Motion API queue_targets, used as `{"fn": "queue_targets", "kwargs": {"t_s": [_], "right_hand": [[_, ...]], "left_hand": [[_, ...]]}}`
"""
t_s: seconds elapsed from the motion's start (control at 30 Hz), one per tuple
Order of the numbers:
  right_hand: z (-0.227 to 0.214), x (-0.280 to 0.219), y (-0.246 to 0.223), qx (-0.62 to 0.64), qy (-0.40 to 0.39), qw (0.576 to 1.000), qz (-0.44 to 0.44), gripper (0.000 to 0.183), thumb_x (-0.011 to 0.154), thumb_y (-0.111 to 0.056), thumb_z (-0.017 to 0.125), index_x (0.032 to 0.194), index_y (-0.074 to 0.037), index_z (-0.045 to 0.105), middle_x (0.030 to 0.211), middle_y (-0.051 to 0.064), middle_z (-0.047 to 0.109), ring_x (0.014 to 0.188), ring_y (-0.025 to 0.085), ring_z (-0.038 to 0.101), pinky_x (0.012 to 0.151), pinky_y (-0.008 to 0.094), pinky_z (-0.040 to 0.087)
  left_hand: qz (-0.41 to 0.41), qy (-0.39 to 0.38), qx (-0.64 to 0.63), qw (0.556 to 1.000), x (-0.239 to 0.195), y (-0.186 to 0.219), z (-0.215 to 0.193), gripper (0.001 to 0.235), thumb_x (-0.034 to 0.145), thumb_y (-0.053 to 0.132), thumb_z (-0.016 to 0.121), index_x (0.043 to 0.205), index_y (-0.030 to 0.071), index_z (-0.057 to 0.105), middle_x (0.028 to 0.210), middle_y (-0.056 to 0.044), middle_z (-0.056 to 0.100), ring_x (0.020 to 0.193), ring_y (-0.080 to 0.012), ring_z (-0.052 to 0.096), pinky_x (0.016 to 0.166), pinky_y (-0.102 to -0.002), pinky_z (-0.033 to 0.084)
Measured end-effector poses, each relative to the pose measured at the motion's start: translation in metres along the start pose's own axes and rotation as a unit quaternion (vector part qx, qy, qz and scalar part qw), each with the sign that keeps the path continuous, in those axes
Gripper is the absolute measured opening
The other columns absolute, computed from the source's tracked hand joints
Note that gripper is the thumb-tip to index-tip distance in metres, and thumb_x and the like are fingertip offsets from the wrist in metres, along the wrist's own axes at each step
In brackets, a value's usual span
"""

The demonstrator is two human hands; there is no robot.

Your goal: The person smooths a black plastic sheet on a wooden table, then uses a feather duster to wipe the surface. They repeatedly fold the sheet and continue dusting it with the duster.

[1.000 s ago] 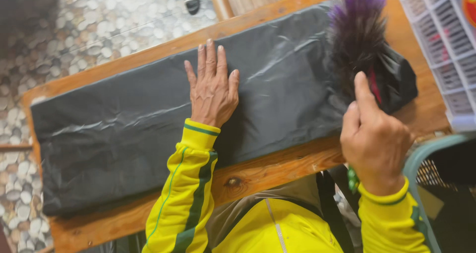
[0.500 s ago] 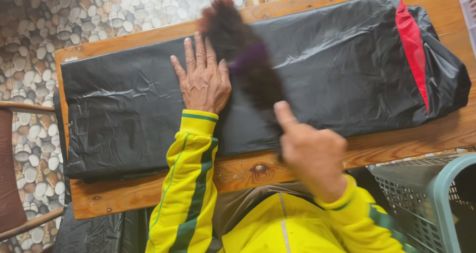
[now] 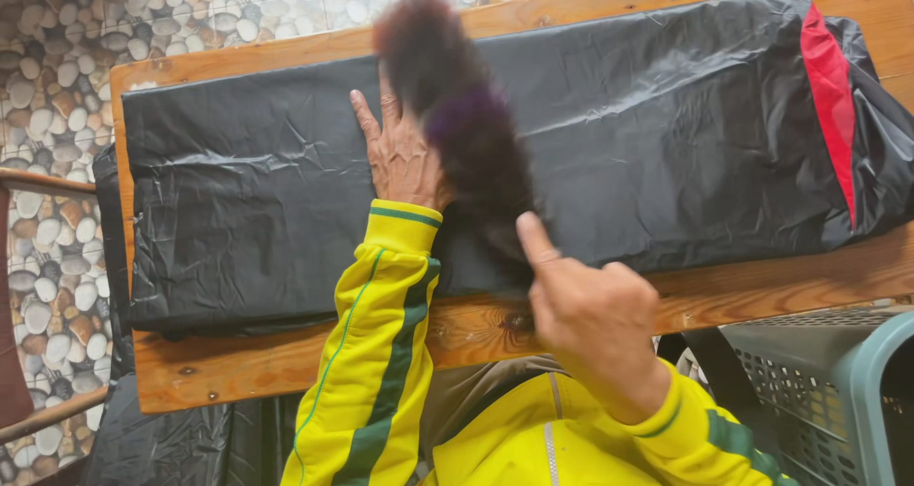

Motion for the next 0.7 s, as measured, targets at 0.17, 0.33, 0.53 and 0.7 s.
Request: {"fn": "queue_targets", "kwargs": {"t_s": [0.17,0.33,0.53,0.7], "right_hand": [[0.017,-0.011,0.053,-0.181,-0.136,0.968,0.105,0.054,0.087,-0.033,0.050,0.140,-0.044,0.055,0.041,-0.001,0.047,0.035,0.022,0.049,0.037,0.035,0.029],[0.008,-0.020,0.144,-0.320,-0.130,0.918,0.196,0.056,0.089,-0.037,0.050,0.143,-0.048,0.061,0.053,0.009,0.061,0.050,0.030,0.065,0.044,0.041,0.047],[-0.019,0.002,0.088,-0.164,-0.025,0.968,0.187,0.047,0.096,-0.022,0.057,0.142,-0.020,0.068,0.054,0.019,0.058,0.046,0.038,0.053,0.047,0.048,0.039],[0.001,-0.008,0.007,0.008,0.013,1.000,0.015,0.047,0.088,-0.014,0.054,0.135,-0.015,0.060,0.055,-0.003,0.045,0.041,0.023,0.033,0.044,0.039,0.029]], "left_hand": [[-0.003,0.025,0.021,0.999,0.001,0.005,-0.005,0.058,0.101,0.040,0.042,0.149,0.008,0.035,0.155,-0.011,0.025,0.143,-0.0312,0.022,0.111,-0.063,0.017],[0.002,0.032,0.007,0.999,-0.002,0.003,-0.006,0.059,0.100,0.039,0.044,0.148,0.007,0.035,0.154,-0.011,0.026,0.143,-0.0311,0.022,0.111,-0.063,0.017],[0.008,0.044,-0.010,0.999,-0.001,0.004,-0.007,0.058,0.100,0.038,0.044,0.147,0.005,0.038,0.154,-0.012,0.028,0.142,-0.0321,0.025,0.110,-0.064,0.018],[0.012,0.022,-0.026,0.999,-0.003,0.001,-0.003,0.058,0.100,0.036,0.045,0.148,0.005,0.034,0.154,-0.013,0.026,0.142,-0.0346,0.023,0.109,-0.066,0.016]]}}
Point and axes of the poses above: each hand's wrist, its own x-axis towards the middle knuckle, its own z-axis out of the palm, y = z × x, the point moved 4 cm from there along x, towards the middle knuckle
